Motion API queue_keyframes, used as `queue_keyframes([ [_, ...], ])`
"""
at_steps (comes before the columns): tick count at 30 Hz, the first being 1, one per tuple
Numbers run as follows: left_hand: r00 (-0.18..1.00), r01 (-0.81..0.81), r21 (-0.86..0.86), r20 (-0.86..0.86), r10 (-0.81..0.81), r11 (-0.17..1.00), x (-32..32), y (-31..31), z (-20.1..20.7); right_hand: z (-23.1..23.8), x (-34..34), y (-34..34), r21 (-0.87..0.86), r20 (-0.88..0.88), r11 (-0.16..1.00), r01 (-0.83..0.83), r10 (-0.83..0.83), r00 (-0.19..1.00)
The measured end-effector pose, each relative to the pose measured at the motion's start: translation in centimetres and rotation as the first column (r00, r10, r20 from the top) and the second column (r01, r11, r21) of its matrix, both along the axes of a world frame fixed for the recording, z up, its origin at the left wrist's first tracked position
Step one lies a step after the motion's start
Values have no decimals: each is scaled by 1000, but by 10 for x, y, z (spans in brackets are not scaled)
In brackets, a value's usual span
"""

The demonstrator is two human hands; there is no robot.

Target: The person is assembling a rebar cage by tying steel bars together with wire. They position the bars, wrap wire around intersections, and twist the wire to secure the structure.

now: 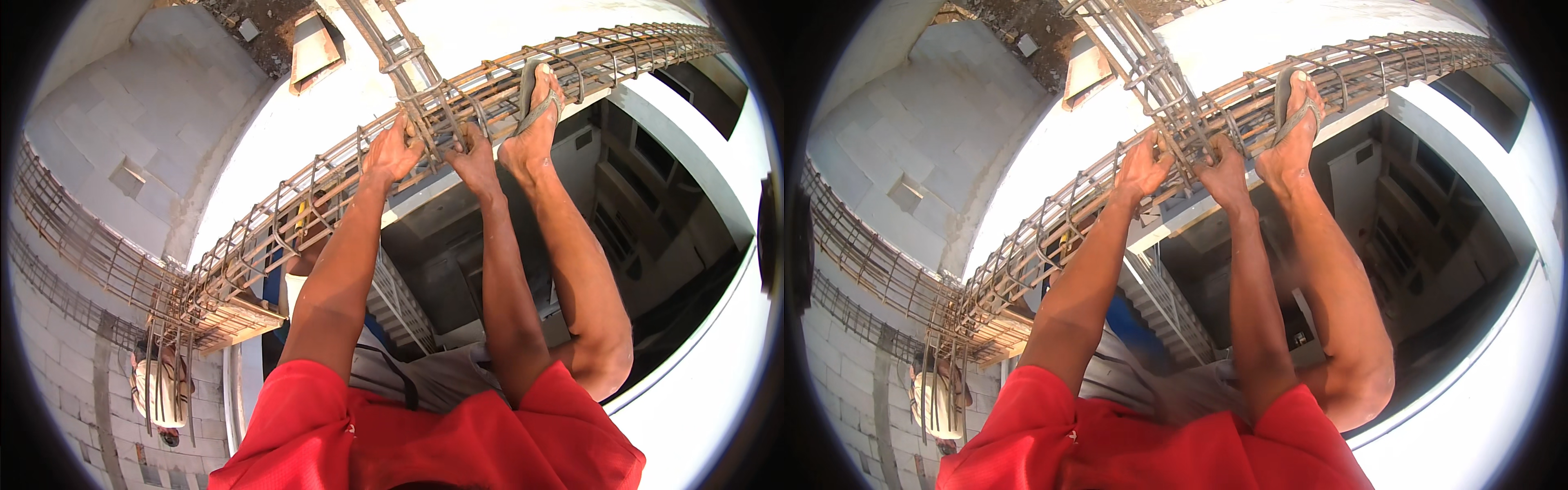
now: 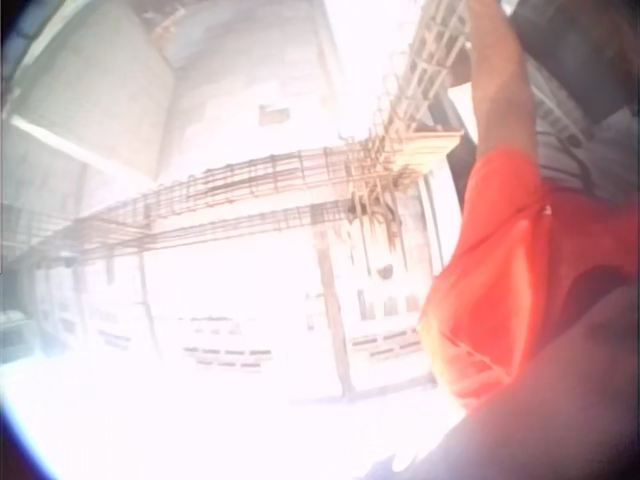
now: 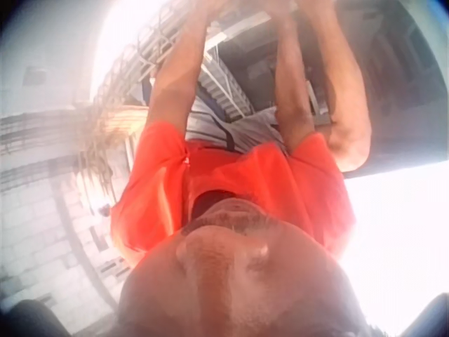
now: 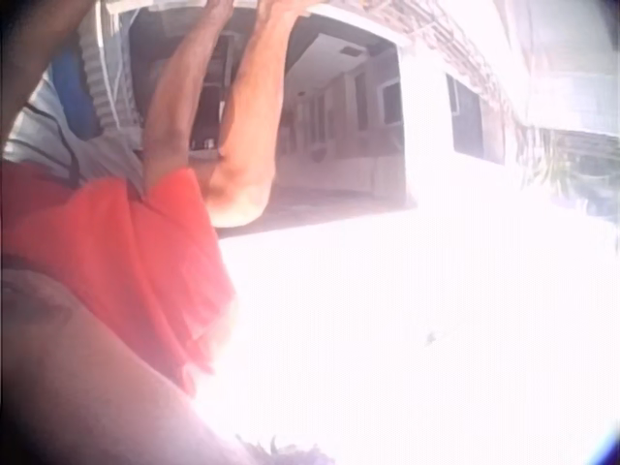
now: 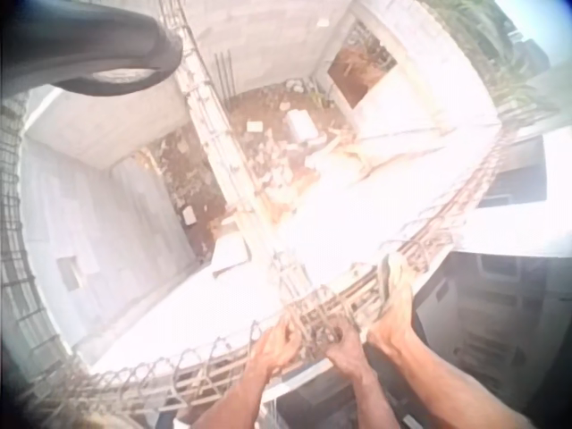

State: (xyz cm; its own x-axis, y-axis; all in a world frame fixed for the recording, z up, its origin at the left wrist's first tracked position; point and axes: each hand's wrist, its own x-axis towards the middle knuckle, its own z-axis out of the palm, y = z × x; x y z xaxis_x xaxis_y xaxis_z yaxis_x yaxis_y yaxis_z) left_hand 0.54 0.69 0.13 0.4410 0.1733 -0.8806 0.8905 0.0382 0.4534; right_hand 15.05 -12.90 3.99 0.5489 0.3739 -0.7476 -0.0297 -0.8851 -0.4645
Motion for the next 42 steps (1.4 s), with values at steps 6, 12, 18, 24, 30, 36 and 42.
queue_keyframes([
  [6, 999, 32, 5, -22, -32, 999, 0, 2, -1, 1, 7, 2, 118, -12, 985, 124, -124, 992],
  [12, 998, 37, 99, 56, -42, 994, 0, -2, -6, -10, 5, 4, 149, -49, 954, 260, -255, 966],
  [18, 998, -5, 59, 61, 2, 998, 1, 1, -7, -23, 10, -2, 143, -115, 887, 439, -426, 897],
  [24, 1000, -7, 35, -5, 7, 999, 1, -1, -6, -39, 16, -7, 182, -55, 875, 448, -446, 893],
  [30, 1000, -26, 35, -9, 26, 999, -1, -2, 0, -38, 7, -1, 234, 26, 825, 515, -535, 845],
  [36, 999, -31, -30, -19, 30, 999, 1, 7, 2, -29, 8, 3, 188, -83, 786, 589, -585, 807],
  [42, 996, -76, -42, -39, 74, 996, 0, 4, 1, -21, 27, 2, 91, -231, 813, 575, -545, 806],
])
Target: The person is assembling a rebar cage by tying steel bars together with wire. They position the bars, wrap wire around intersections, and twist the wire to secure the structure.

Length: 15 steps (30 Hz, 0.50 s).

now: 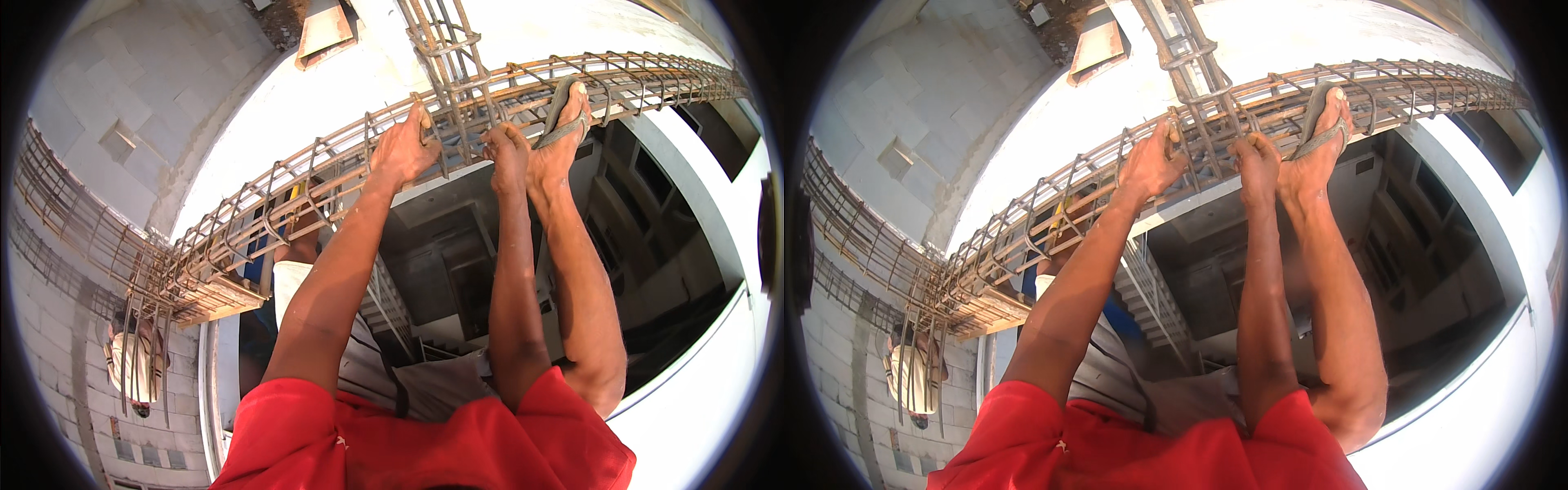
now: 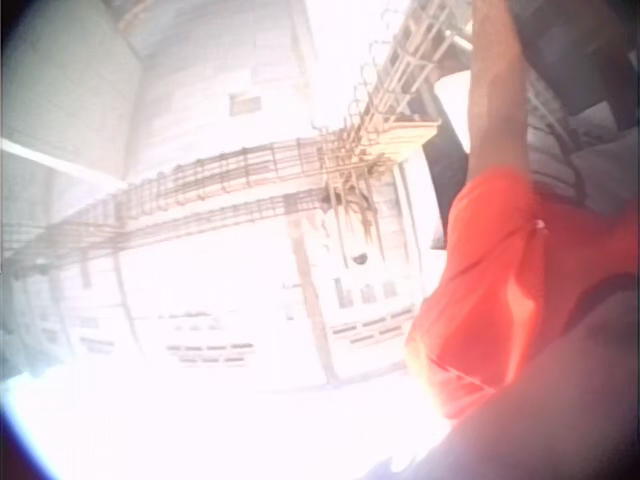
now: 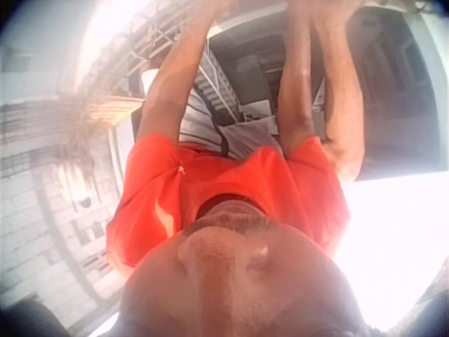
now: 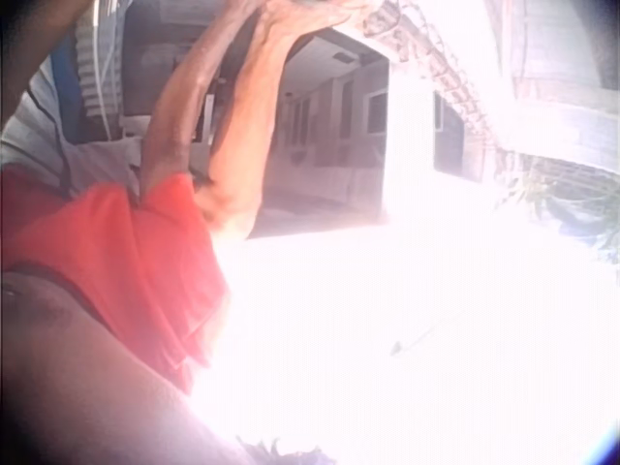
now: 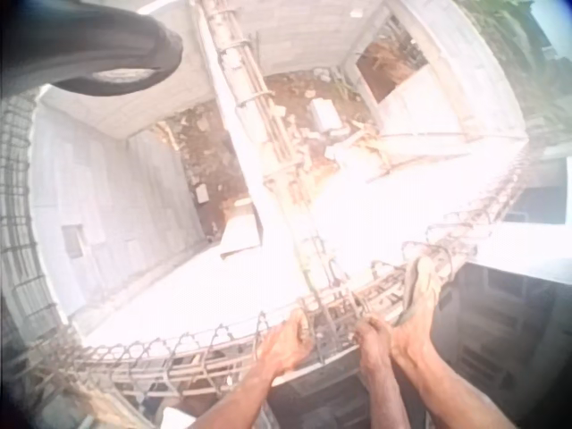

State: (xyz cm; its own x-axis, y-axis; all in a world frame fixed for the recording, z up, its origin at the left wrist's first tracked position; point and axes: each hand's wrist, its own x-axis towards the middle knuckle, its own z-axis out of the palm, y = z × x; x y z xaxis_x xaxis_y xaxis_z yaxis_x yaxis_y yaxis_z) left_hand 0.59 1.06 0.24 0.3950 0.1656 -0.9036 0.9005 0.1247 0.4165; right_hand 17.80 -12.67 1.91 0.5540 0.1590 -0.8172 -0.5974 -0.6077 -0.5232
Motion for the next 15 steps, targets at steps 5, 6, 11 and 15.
queue_keyframes([
  [5, 998, -55, 0, -6, 55, 999, -1, -1, -4, 19, -6, 12, -55, -25, 933, -356, 355, 935],
  [6, 997, -75, 2, 3, 75, 997, -1, -1, -4, 23, -8, 14, -102, -20, 873, -478, 478, 878],
  [11, 995, -102, 16, -2, 102, 995, -2, -1, -4, 27, -21, 19, -295, 147, 714, -635, 690, 708],
  [15, 995, -96, -29, 25, 96, 995, -3, 0, -8, 17, -35, 20, -485, 277, 598, -638, 797, 537],
])
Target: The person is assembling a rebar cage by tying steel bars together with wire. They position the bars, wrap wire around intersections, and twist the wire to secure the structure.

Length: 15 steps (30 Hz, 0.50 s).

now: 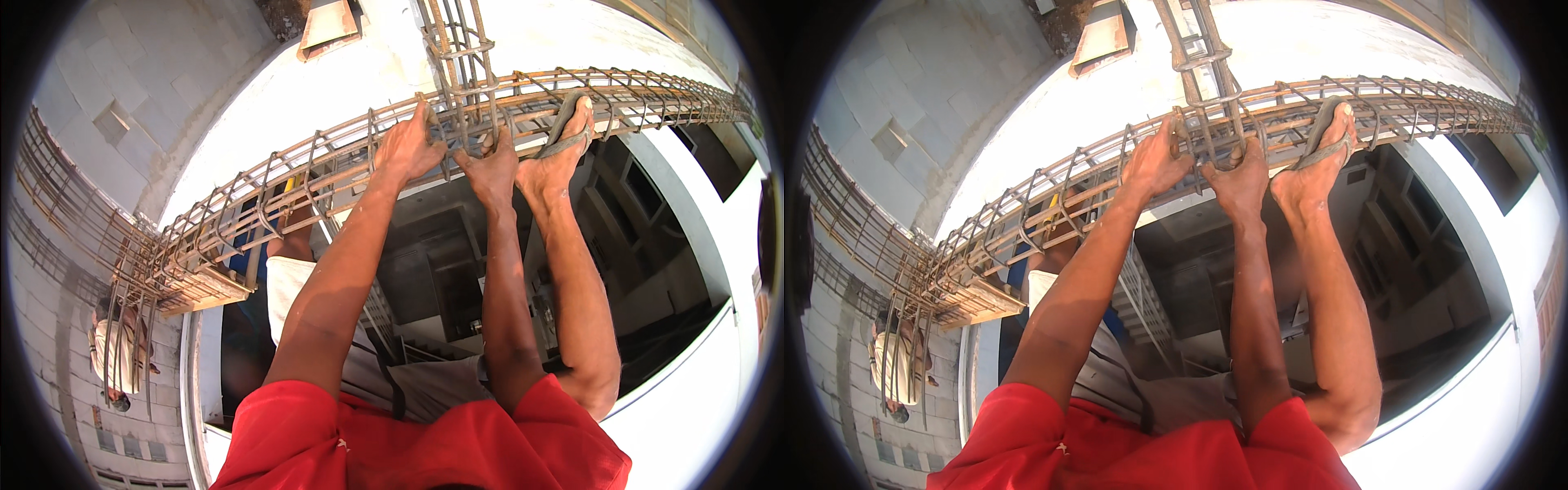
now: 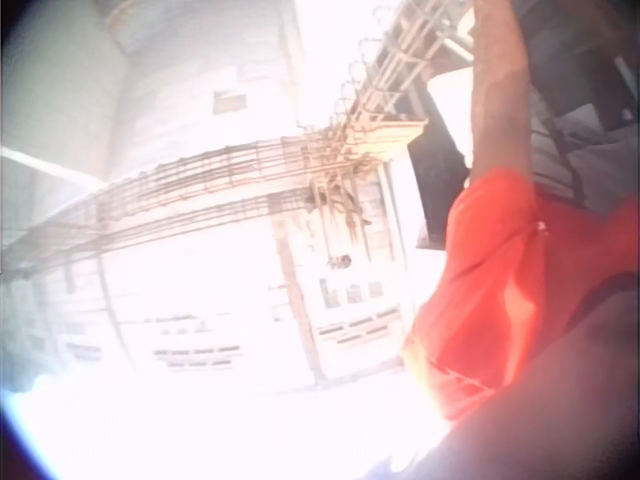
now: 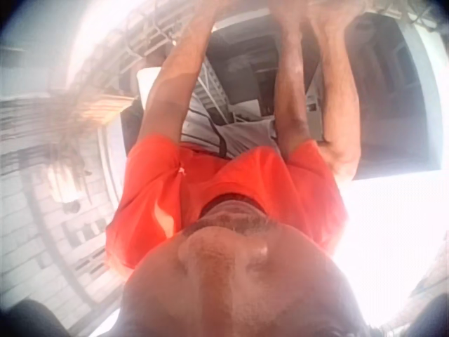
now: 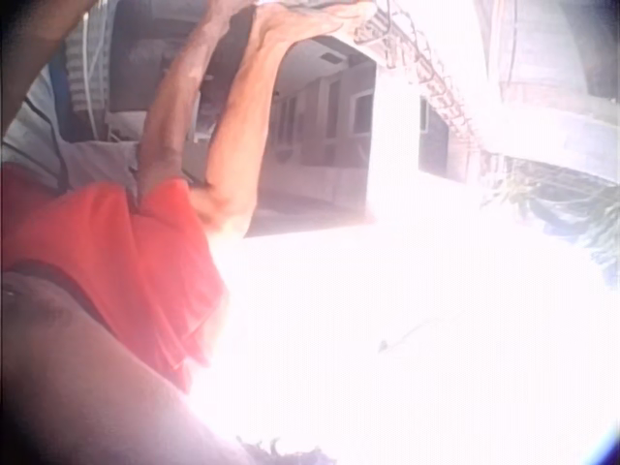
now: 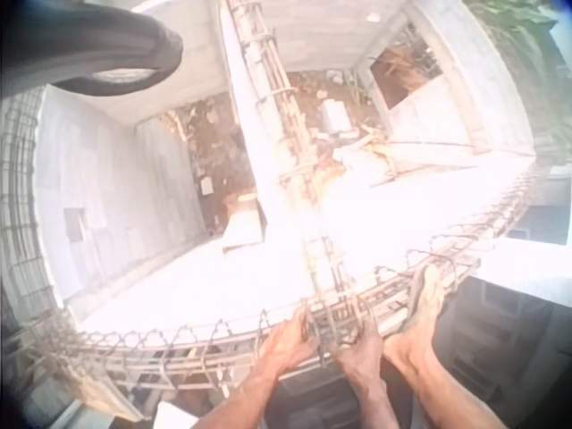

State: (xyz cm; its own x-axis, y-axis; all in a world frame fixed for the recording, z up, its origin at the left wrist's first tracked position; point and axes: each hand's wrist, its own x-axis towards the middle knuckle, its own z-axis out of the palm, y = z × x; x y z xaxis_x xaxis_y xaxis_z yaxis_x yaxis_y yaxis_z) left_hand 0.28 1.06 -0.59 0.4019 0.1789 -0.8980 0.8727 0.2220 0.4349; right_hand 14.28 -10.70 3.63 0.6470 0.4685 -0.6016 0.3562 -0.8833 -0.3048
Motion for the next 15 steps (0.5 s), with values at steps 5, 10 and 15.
queue_keyframes([
  [5, 1000, -9, 47, 18, 9, 999, -2, -3, -5, -2, -13, 12, 31, 83, 999, 9, -12, 996],
  [10, 999, -16, 52, 51, 13, 999, -6, -9, -8, 14, -10, 25, -58, -14, 998, 33, -34, 999],
  [15, 996, -13, 137, 90, 0, 990, -9, -10, -11, 10, -17, 25, -68, 52, 998, 3, 0, 999],
])
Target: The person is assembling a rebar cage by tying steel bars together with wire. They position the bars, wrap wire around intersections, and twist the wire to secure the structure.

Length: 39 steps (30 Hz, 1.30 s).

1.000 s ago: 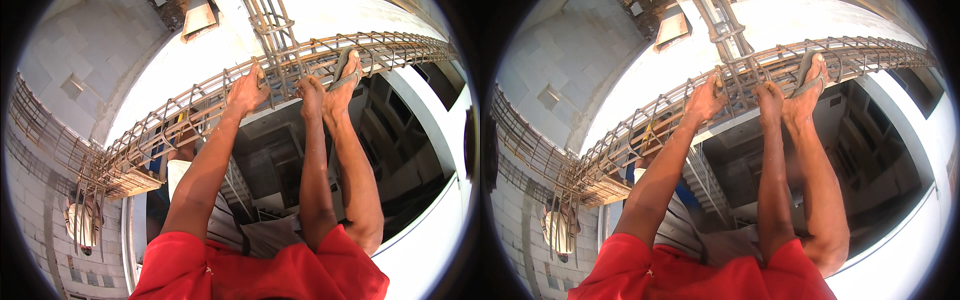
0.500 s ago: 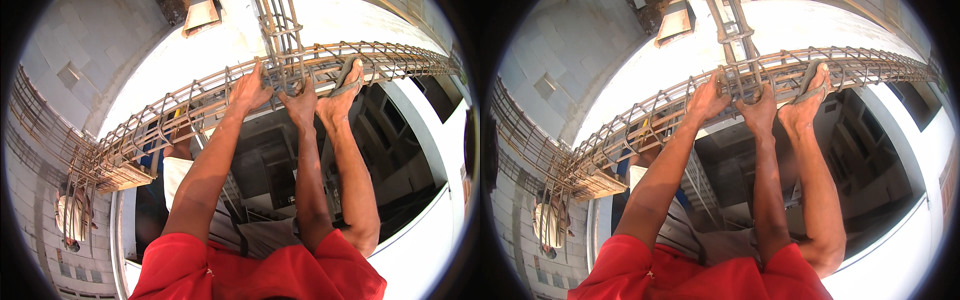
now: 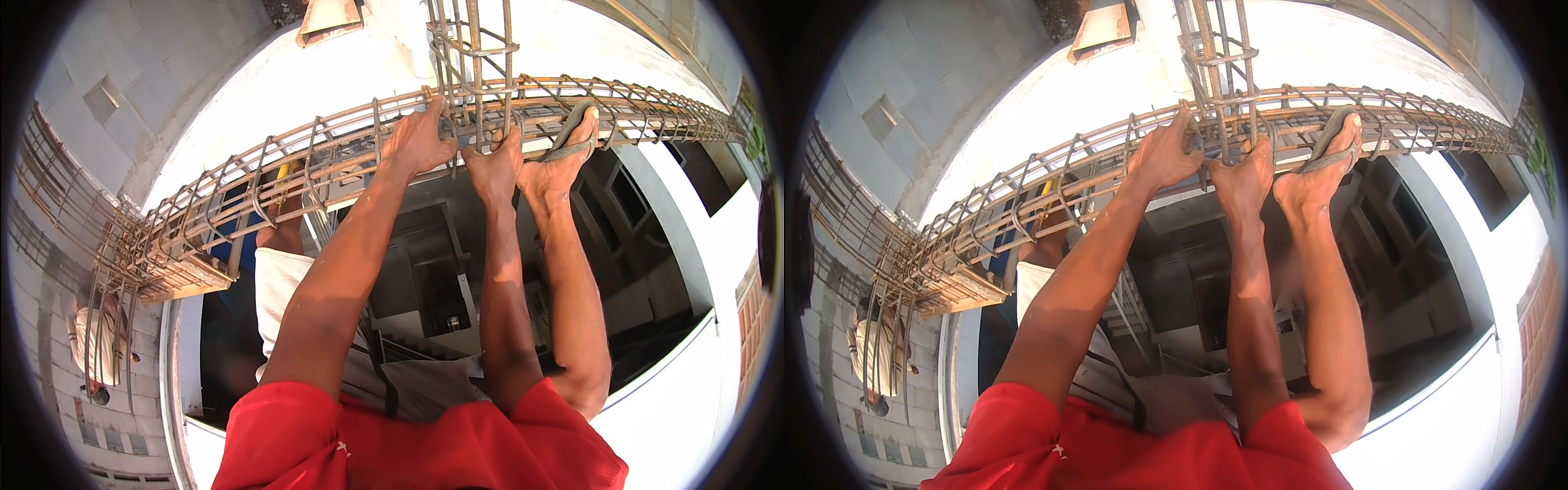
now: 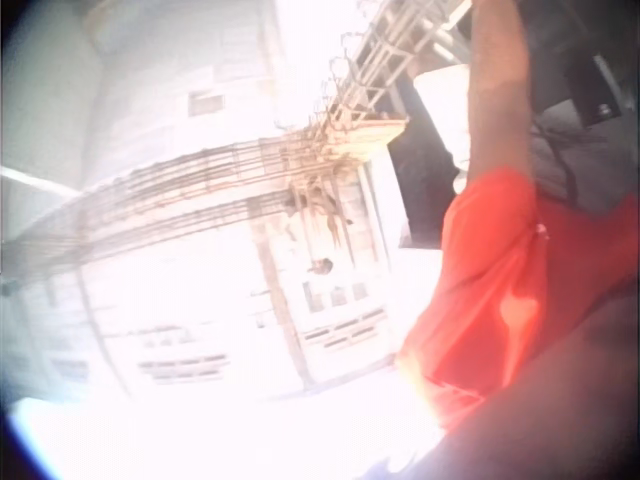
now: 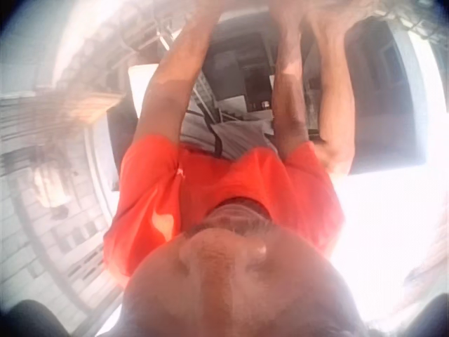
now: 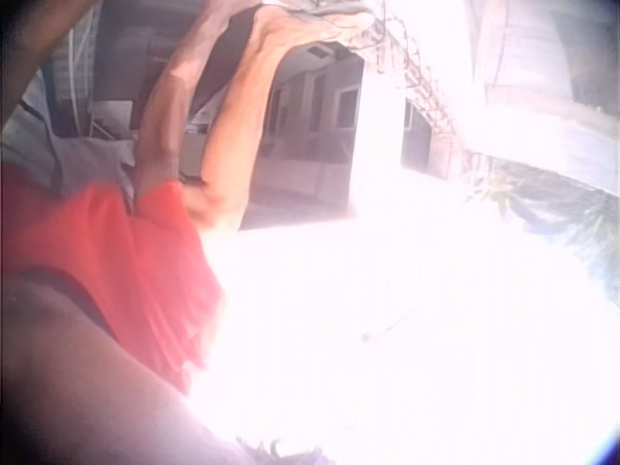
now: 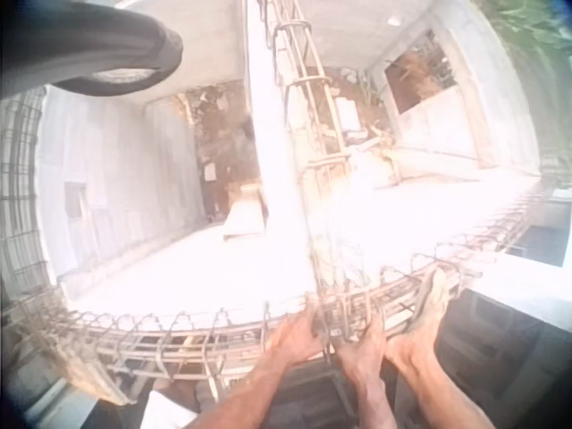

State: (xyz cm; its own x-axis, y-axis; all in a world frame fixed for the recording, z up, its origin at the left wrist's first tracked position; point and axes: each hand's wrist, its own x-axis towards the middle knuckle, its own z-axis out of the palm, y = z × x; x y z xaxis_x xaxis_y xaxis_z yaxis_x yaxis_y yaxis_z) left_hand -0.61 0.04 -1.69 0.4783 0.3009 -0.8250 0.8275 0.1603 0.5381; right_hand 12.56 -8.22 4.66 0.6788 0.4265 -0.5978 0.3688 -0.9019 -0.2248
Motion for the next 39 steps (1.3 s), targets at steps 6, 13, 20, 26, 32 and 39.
queue_keyframes([
  [6, 1000, 7, -43, 4, -7, 999, 0, 4, 1, -15, -11, -12, 182, 186, 979, -91, 56, 981],
  [13, 1000, -9, -33, -8, 9, 999, -1, 4, 5, -22, -4, -23, 82, 208, 974, -213, 192, 959],
  [20, 999, 44, -50, -2, -44, 998, -2, 9, 8, -14, 2, -32, 211, 30, 959, -191, 189, 982],
  [26, 1000, -2, -73, 16, 3, 997, -4, 14, 10, -10, 9, -17, 107, 27, 974, -199, 197, 980],
  [32, 1000, 4, -119, 6, -3, 993, -2, 13, 7, 1, -1, -15, -86, 157, 982, -169, 181, 971],
  [39, 997, -60, -157, -56, 52, 986, 1, 16, 8, -2, 7, -15, -21, 155, 979, -201, 202, 967],
])
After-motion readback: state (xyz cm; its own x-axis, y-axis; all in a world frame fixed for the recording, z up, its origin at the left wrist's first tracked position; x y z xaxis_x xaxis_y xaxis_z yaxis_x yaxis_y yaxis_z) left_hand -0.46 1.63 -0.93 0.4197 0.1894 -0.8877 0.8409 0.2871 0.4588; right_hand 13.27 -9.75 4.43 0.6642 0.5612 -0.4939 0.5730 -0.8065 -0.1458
